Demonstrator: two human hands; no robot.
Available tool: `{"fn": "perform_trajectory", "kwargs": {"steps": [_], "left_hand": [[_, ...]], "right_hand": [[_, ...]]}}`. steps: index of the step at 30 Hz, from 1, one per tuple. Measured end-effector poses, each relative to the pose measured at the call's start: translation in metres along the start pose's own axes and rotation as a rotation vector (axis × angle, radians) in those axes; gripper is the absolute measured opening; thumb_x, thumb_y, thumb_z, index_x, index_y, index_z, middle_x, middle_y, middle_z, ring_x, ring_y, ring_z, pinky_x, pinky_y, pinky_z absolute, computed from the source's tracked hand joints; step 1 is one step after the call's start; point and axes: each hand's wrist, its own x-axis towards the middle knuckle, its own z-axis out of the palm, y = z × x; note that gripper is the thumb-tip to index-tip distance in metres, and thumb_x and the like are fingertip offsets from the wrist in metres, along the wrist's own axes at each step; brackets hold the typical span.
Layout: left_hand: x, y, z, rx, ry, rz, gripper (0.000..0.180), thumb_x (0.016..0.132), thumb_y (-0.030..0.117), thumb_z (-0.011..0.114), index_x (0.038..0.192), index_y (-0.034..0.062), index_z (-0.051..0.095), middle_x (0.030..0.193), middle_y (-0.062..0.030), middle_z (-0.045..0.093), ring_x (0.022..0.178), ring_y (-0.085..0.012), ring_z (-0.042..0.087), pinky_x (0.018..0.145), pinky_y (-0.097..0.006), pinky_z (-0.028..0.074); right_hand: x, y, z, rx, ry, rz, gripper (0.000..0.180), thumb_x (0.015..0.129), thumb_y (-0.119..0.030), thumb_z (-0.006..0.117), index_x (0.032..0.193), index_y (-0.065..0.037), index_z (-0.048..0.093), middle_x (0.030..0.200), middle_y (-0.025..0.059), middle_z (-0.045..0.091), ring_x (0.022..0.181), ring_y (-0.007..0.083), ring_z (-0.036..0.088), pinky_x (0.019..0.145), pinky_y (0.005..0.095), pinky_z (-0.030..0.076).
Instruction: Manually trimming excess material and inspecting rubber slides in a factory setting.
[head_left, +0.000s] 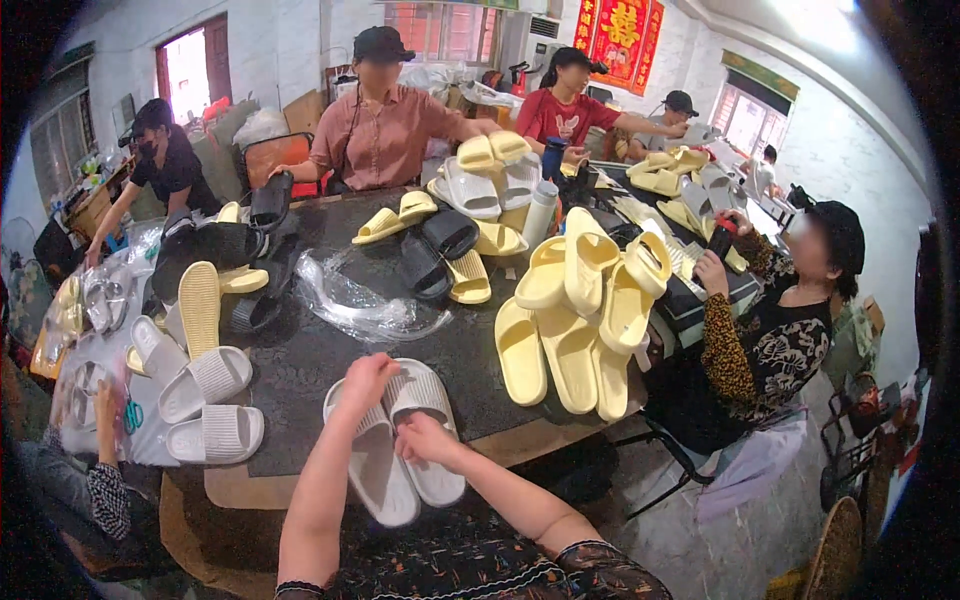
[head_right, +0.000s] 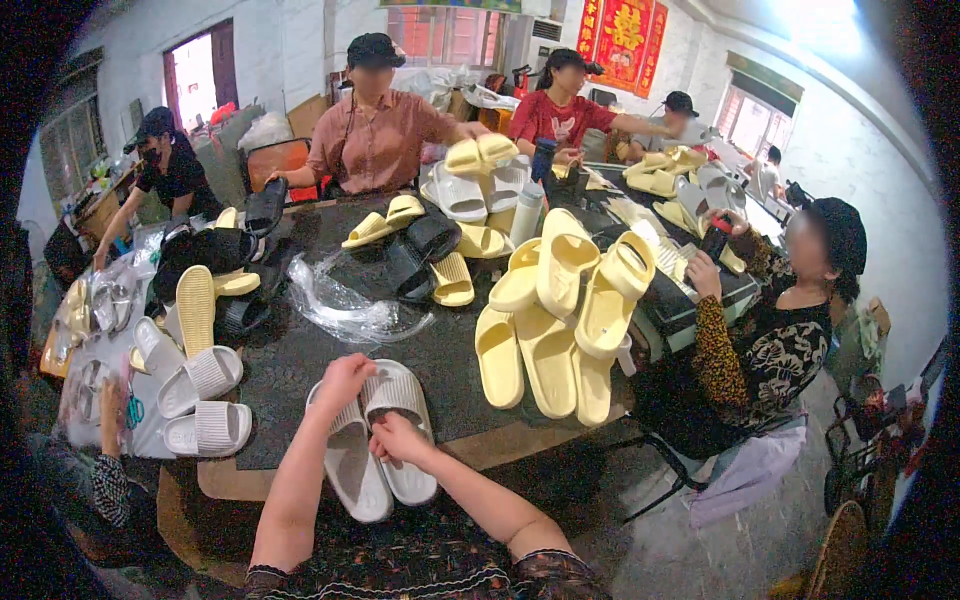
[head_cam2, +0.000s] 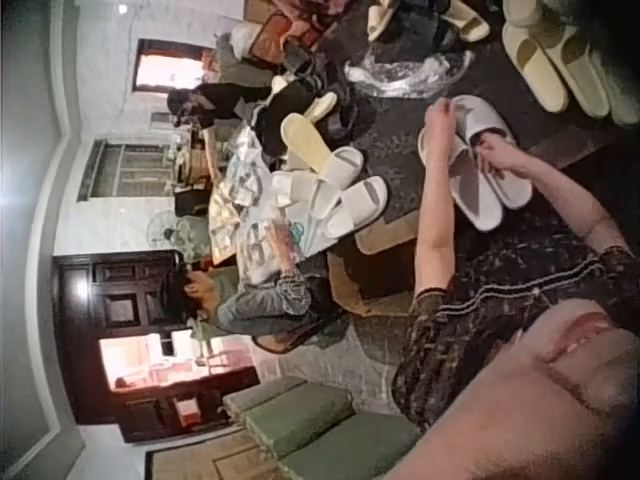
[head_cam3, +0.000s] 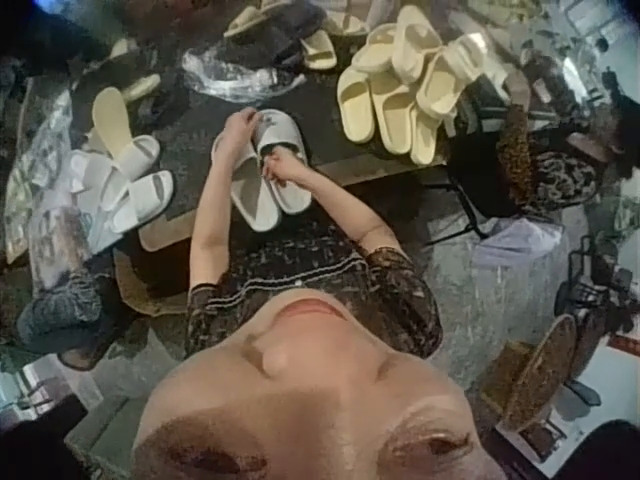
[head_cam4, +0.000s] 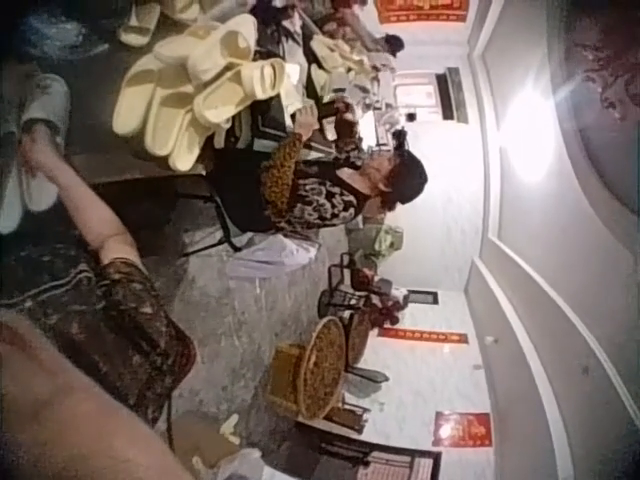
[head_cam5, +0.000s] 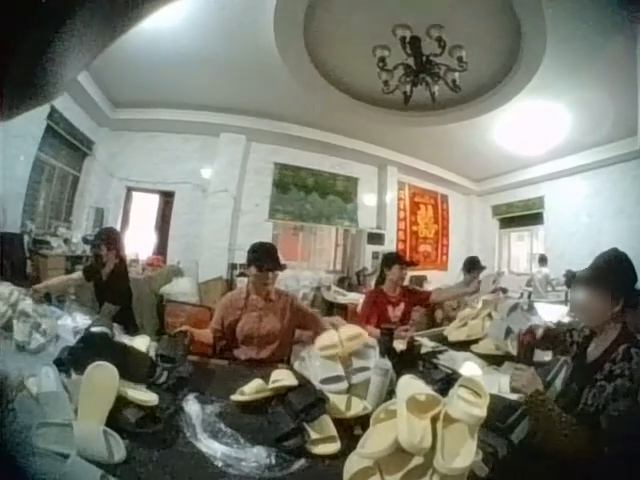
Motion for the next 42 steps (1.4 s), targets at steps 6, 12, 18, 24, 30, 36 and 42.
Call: {"fn": "perform_trajectory", "kwargs": {"steps": [6,12,18,24,30,36,42], "left_hand": [[-0.004,-0.005,0.011,-0.130,-0.216,0.042,0.025,0.090,0.025,0.060,0.090,0.0003,0.062,0.078,-0.0147,0.065,0.072,-0.0244,0.061,0.069,-0.036,0.048],[-0.019,0.016,0.010,-0.165,-0.408,0.040,0.023,0.090,0.025,0.059,0.095,0.0028,0.064,0.080,-0.0134,0.065,0.074,-0.0240,0.062,0.069,-0.036,0.048],[-0.018,0.009,0.012,-0.176,-0.473,-0.040,0.023,0.088,0.024,0.060,0.094,0.0029,0.066,0.075,-0.0091,0.064,0.069,-0.0163,0.058,0.067,-0.032,0.047],[-0.029,0.008,0.014,-0.268,-0.340,-0.094,0.024,0.085,0.025,0.065,0.098,0.0063,0.071,0.081,-0.0073,0.070,0.072,-0.0150,0.063,0.068,-0.030,0.048],[-0.028,0.012,0.007,-0.103,-0.084,-0.202,0.026,0.080,0.030,0.069,0.093,0.0077,0.073,0.079,-0.0109,0.070,0.072,-0.0214,0.067,0.069,-0.034,0.050],[-0.027,0.006,0.011,-0.204,-0.063,-0.205,0.023,0.081,0.026,0.068,0.089,0.0048,0.073,0.074,-0.0100,0.070,0.067,-0.0189,0.066,0.066,-0.032,0.050],[-0.023,-0.013,0.014,-0.338,0.157,-0.288,0.019,0.083,0.019,0.066,0.089,0.0015,0.071,0.071,-0.0067,0.068,0.064,-0.0135,0.061,0.062,-0.029,0.048]], "right_hand": [[0.004,0.007,-0.009,0.910,0.021,0.093,0.013,0.092,-0.004,0.039,0.088,-0.001,0.050,0.073,0.0026,0.052,0.060,0.0102,0.045,0.053,0.0239,0.037],[-0.013,0.022,0.000,1.153,-0.065,0.261,0.014,0.093,-0.003,0.034,0.085,-0.003,0.046,0.076,0.0032,0.046,0.057,0.0106,0.038,0.051,0.0240,0.034],[-0.017,0.024,0.009,1.050,0.143,0.142,0.013,0.094,-0.004,0.035,0.088,-0.006,0.047,0.073,0.0023,0.044,0.057,0.0099,0.037,0.044,0.0235,0.029],[-0.020,0.023,0.016,1.066,0.276,0.125,0.014,0.094,-0.005,0.038,0.088,-0.006,0.050,0.076,0.0034,0.049,0.062,0.0141,0.044,0.054,0.0271,0.038],[-0.026,0.028,0.006,0.930,0.188,-0.005,0.016,0.093,-0.001,0.044,0.101,0.005,0.057,0.096,0.0127,0.062,0.086,0.0237,0.060,0.081,0.0361,0.049],[-0.027,0.034,-0.006,0.925,0.128,-0.016,0.020,0.094,-0.001,0.045,0.104,0.010,0.057,0.102,0.0168,0.063,0.094,0.0262,0.062,0.088,0.0384,0.050],[-0.051,0.011,-0.002,0.798,0.063,-0.108,0.024,0.095,-0.004,0.044,0.109,0.011,0.055,0.109,0.0162,0.062,0.101,0.0245,0.060,0.095,0.0365,0.047]]}}
